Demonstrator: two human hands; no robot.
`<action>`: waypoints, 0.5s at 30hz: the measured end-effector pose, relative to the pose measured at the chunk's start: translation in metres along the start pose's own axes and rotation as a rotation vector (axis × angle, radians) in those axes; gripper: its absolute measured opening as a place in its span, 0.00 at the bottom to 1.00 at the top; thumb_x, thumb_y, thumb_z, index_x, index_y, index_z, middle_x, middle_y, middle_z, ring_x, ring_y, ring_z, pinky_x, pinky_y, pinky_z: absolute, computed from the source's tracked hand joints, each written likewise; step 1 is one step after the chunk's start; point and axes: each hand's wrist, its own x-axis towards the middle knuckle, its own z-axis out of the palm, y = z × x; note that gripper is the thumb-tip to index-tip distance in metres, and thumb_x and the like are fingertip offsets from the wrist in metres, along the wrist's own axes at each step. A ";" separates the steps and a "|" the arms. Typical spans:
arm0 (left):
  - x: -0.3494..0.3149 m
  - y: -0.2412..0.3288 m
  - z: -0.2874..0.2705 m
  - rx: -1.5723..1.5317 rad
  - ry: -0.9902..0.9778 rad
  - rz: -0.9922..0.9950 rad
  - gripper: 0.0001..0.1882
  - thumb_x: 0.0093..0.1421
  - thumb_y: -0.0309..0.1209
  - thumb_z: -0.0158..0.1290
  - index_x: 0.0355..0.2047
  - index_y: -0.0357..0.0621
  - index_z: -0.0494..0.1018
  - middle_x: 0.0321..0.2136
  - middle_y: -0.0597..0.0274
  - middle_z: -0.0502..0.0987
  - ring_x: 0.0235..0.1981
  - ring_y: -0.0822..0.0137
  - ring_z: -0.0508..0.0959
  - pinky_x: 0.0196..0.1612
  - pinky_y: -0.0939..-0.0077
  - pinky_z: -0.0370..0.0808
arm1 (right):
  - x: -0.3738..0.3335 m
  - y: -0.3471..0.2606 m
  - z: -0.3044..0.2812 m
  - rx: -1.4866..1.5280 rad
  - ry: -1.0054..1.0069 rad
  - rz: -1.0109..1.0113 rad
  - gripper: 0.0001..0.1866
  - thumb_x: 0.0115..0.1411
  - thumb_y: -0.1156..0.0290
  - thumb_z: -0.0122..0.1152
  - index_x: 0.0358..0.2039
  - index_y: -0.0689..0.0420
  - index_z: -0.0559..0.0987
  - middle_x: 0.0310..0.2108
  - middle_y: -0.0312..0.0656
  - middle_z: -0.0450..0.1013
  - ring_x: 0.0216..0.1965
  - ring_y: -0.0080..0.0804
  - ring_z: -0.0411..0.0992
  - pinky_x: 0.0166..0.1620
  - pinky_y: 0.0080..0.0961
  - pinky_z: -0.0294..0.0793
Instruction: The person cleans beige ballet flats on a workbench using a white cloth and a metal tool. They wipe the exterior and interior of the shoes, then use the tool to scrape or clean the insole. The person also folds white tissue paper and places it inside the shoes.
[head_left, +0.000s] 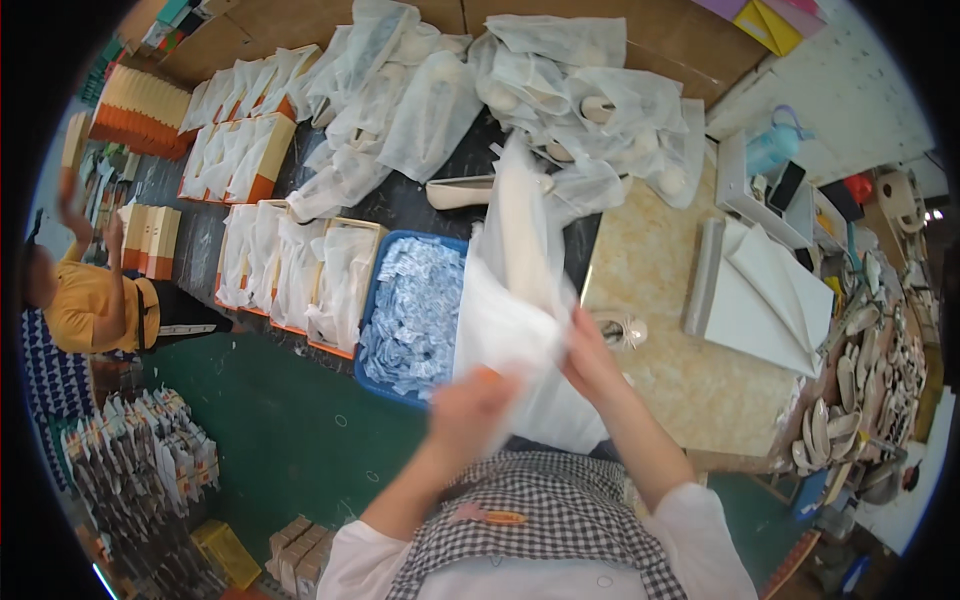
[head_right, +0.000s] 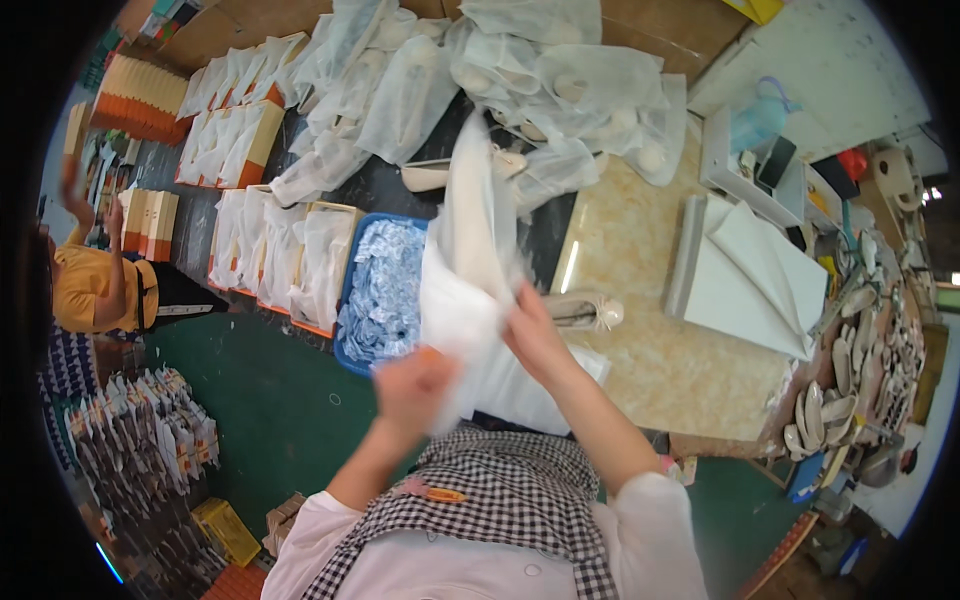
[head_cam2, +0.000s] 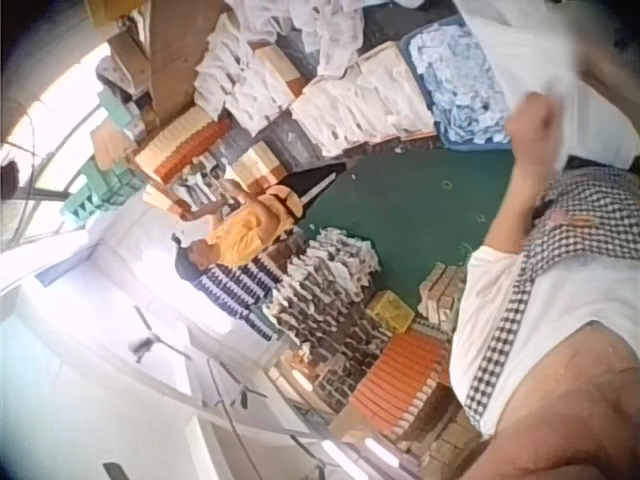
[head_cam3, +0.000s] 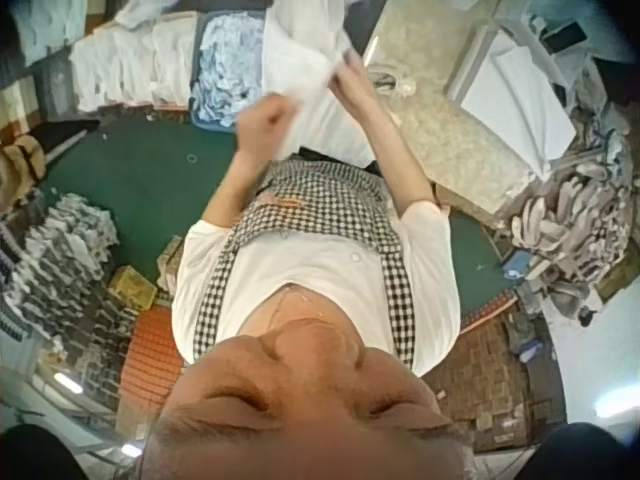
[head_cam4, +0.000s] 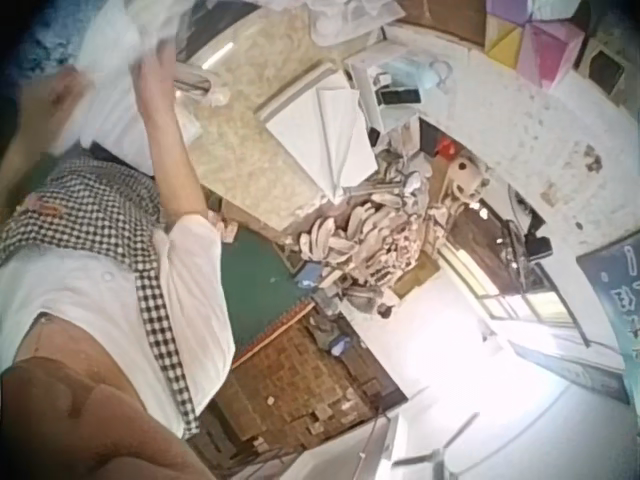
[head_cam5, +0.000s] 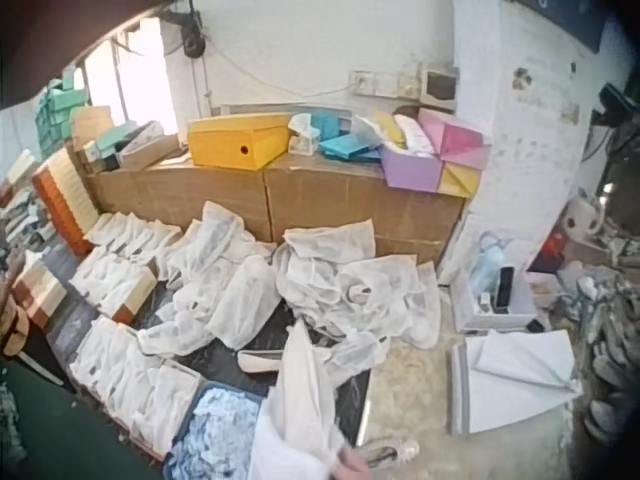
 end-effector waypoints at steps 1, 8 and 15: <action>0.006 -0.012 -0.013 -0.012 0.112 -0.158 0.02 0.50 0.19 0.54 0.22 0.37 0.75 0.13 0.61 0.69 0.13 0.74 0.67 0.18 0.78 0.64 | 0.001 0.010 0.009 -0.110 -0.060 -0.056 0.21 0.60 0.73 0.51 0.55 0.56 0.69 0.50 0.42 0.68 0.51 0.27 0.66 0.50 0.23 0.67; -0.009 -0.012 -0.010 -0.034 0.092 -0.340 0.05 0.51 0.23 0.58 0.28 0.34 0.77 0.13 0.60 0.67 0.14 0.74 0.64 0.18 0.78 0.60 | -0.024 0.039 -0.009 -0.753 -0.095 -0.237 0.10 0.53 0.69 0.63 0.31 0.63 0.80 0.23 0.39 0.76 0.26 0.18 0.72 0.30 0.18 0.71; 0.004 -0.015 -0.004 -0.005 -0.006 -0.277 0.05 0.52 0.24 0.58 0.27 0.35 0.76 0.14 0.61 0.67 0.13 0.72 0.63 0.18 0.77 0.60 | 0.027 0.114 -0.162 -1.255 0.283 -0.233 0.21 0.60 0.56 0.52 0.39 0.63 0.76 0.27 0.48 0.77 0.25 0.30 0.76 0.29 0.23 0.74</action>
